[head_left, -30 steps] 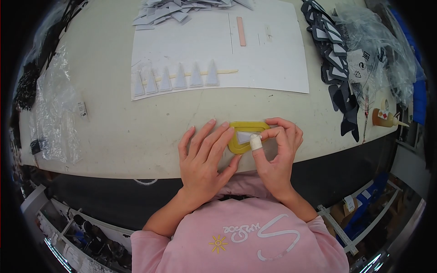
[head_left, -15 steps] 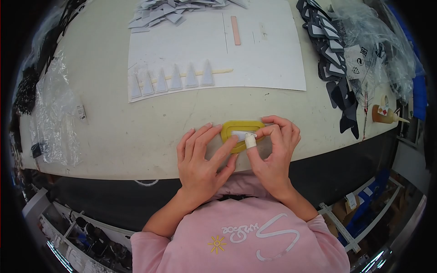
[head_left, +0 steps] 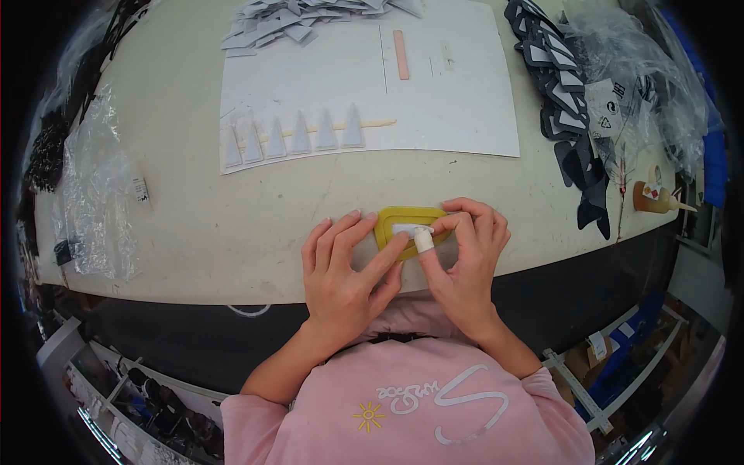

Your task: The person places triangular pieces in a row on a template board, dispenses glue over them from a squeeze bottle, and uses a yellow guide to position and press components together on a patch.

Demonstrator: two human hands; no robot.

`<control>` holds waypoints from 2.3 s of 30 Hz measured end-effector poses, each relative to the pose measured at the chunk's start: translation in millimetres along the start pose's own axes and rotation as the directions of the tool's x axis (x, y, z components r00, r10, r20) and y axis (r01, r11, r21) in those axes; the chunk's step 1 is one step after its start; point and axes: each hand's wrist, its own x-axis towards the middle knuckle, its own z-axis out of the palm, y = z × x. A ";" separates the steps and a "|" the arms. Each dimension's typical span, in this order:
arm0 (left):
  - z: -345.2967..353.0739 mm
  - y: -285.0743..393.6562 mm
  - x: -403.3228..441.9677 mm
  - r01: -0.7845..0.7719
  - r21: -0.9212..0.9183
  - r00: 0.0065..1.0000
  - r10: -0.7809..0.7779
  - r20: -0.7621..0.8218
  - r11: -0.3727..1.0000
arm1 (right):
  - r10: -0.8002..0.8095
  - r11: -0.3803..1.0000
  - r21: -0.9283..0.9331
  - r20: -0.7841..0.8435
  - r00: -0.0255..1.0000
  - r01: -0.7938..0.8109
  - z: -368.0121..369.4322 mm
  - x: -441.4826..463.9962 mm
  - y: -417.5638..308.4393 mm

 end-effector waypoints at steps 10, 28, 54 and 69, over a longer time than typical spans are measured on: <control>-1.9 9.6 -0.8 0.086 -0.045 0.995 -0.084 0.044 0.995 | -0.074 0.937 0.343 0.002 0.997 0.068 -24.2 1.5 31.0; -3.7 33.2 4.7 0.120 0.081 0.988 -0.126 0.085 0.990 | -0.285 0.953 0.122 0.041 0.958 0.279 -23.9 2.0 34.5; -2.0 16.8 7.7 0.143 -0.135 0.989 -0.137 0.049 0.981 | -0.274 0.910 0.328 0.020 0.962 0.252 -34.1 2.5 39.7; 2.1 6.2 3.2 0.004 -0.038 0.996 -0.001 0.094 0.999 | 0.033 0.985 -0.158 -0.236 0.971 -0.072 -140.9 68.2 161.0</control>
